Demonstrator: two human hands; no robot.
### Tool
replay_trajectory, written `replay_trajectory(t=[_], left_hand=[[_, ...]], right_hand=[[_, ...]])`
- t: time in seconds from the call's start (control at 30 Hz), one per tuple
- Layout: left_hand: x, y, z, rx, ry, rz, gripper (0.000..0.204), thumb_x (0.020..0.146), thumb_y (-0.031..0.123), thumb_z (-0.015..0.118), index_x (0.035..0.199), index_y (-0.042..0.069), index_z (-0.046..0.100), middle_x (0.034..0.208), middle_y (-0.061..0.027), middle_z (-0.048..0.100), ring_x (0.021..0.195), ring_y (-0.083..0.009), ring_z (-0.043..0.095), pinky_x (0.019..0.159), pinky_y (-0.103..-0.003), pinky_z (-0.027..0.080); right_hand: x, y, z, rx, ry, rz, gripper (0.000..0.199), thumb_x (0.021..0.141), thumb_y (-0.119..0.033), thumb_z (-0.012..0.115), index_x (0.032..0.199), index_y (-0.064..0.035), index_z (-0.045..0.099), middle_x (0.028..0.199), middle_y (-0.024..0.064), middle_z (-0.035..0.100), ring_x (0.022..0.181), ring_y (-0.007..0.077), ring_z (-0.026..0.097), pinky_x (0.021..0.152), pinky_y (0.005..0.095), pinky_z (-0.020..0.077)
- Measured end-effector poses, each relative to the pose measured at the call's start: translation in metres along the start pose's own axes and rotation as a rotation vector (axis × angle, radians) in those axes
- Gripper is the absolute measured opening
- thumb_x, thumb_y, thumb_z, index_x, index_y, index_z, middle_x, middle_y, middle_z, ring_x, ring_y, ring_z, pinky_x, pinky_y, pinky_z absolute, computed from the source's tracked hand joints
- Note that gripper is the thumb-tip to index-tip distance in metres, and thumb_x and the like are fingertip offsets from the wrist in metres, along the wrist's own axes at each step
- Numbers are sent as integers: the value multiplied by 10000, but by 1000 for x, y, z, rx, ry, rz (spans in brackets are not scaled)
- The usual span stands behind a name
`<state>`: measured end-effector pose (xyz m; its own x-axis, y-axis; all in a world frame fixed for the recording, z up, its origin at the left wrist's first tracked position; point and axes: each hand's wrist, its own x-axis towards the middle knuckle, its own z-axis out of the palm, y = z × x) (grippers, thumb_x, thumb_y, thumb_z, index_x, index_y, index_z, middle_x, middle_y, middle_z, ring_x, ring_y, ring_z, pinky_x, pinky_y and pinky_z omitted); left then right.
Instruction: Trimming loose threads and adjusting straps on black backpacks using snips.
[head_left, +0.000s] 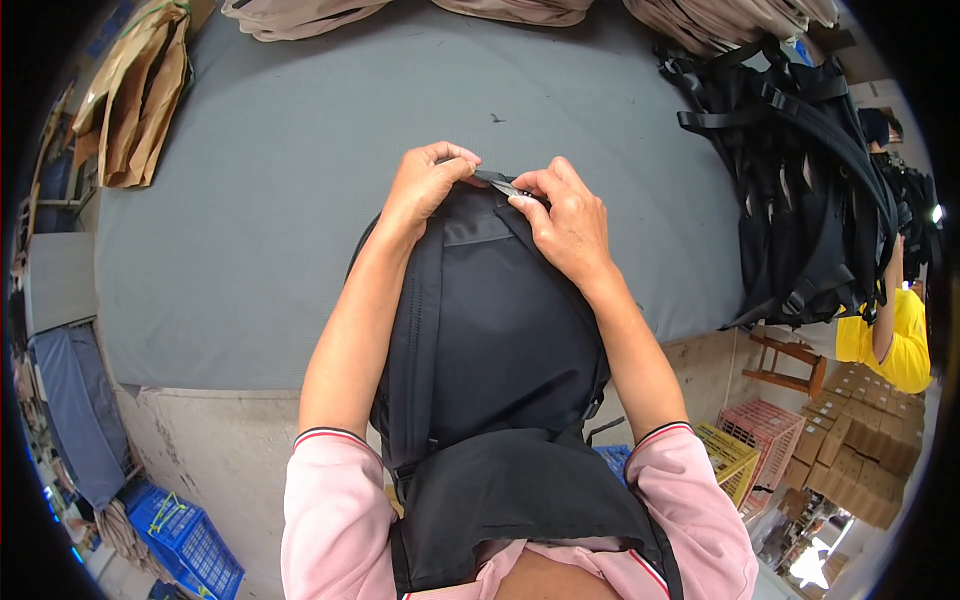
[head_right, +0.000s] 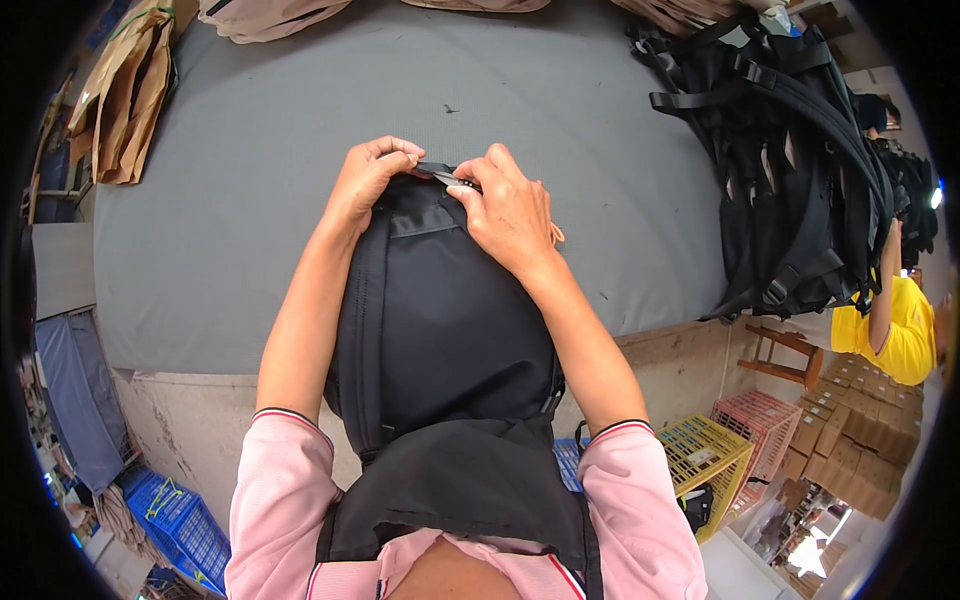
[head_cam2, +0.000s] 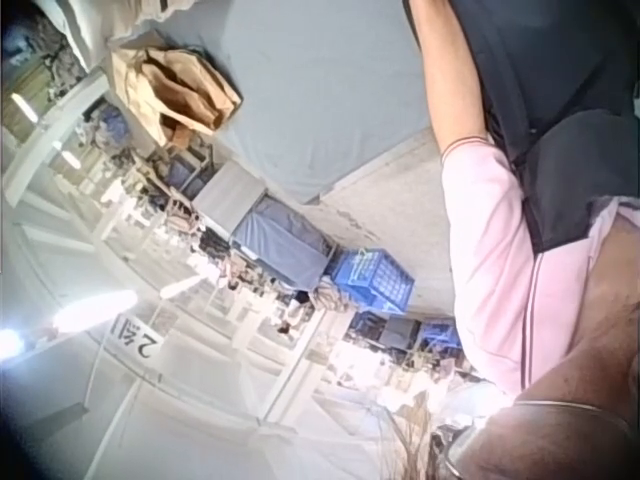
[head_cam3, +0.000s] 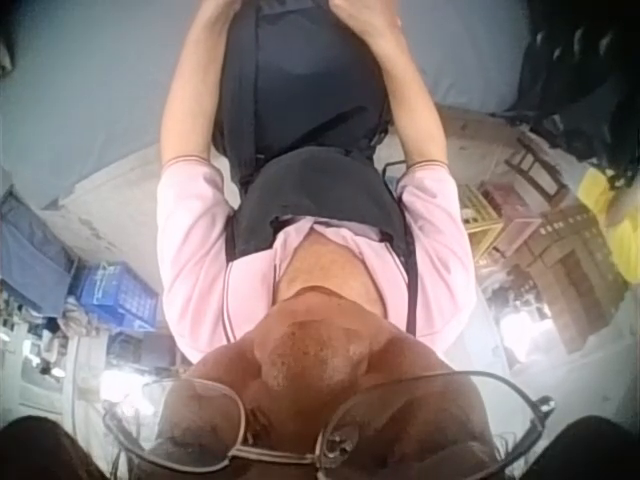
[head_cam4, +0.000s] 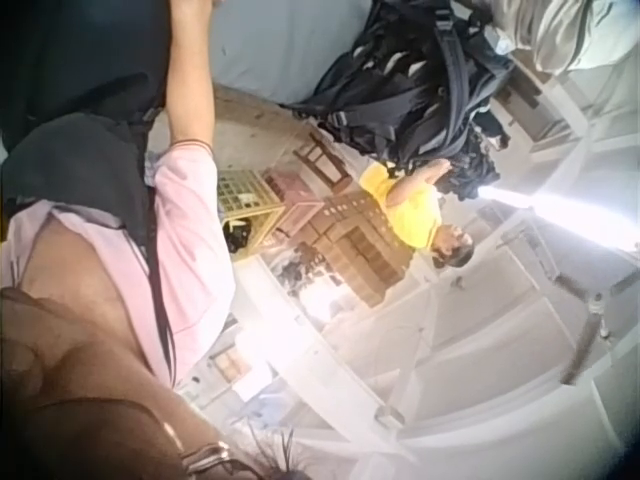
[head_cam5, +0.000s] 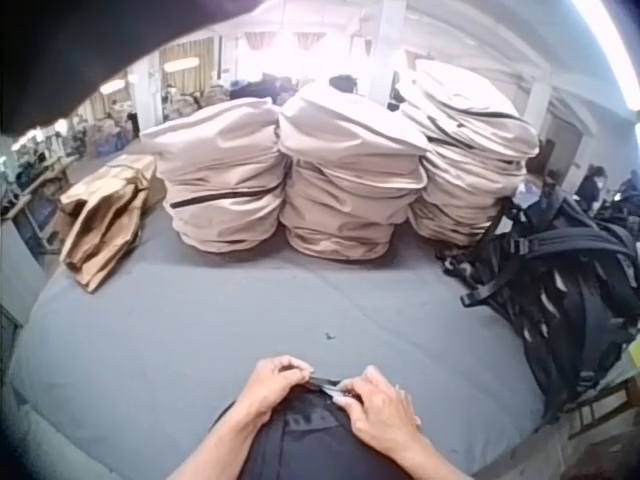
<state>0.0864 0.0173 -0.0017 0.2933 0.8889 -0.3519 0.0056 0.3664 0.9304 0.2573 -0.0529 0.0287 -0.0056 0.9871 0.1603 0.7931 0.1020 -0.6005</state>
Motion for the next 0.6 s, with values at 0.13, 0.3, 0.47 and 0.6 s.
replay_trajectory(t=[0.13, 0.3, 0.47, 0.6], left_hand=[[1, 0, 2, -8, 0, 4, 164, 786, 122, 579, 886, 4, 633, 780, -96, 660, 763, -140, 623, 767, -234, 441], [1, -2, -1, -11, 2, 9, 170, 795, 132, 586, 896, 4, 632, 776, -100, 664, 759, -139, 623, 763, -238, 446], [2, -2, 1, -17, -12, 11, 197, 801, 161, 599, 914, 3, 633, 796, -114, 681, 775, -143, 610, 765, -252, 458], [-4, 5, -1, -42, -60, -5, 222, 814, 172, 643, 971, 15, 640, 832, -100, 680, 833, -126, 609, 811, -245, 451]], right_hand=[[-1, 15, 5, 224, 112, 21, 122, 793, -152, 669, 849, -46, 645, 793, 25, 549, 643, 185, 599, 577, 345, 471], [-1, 7, 3, 189, 55, 68, 110, 789, -139, 675, 861, -58, 658, 784, 17, 548, 657, 162, 595, 608, 311, 470], [-1, 11, 5, 140, 48, 47, 117, 780, -125, 681, 868, -51, 655, 797, 19, 547, 662, 161, 588, 608, 306, 469], [6, 20, 4, 616, 86, 206, 189, 748, -106, 693, 912, -20, 654, 809, 53, 528, 674, 170, 559, 639, 305, 472]])
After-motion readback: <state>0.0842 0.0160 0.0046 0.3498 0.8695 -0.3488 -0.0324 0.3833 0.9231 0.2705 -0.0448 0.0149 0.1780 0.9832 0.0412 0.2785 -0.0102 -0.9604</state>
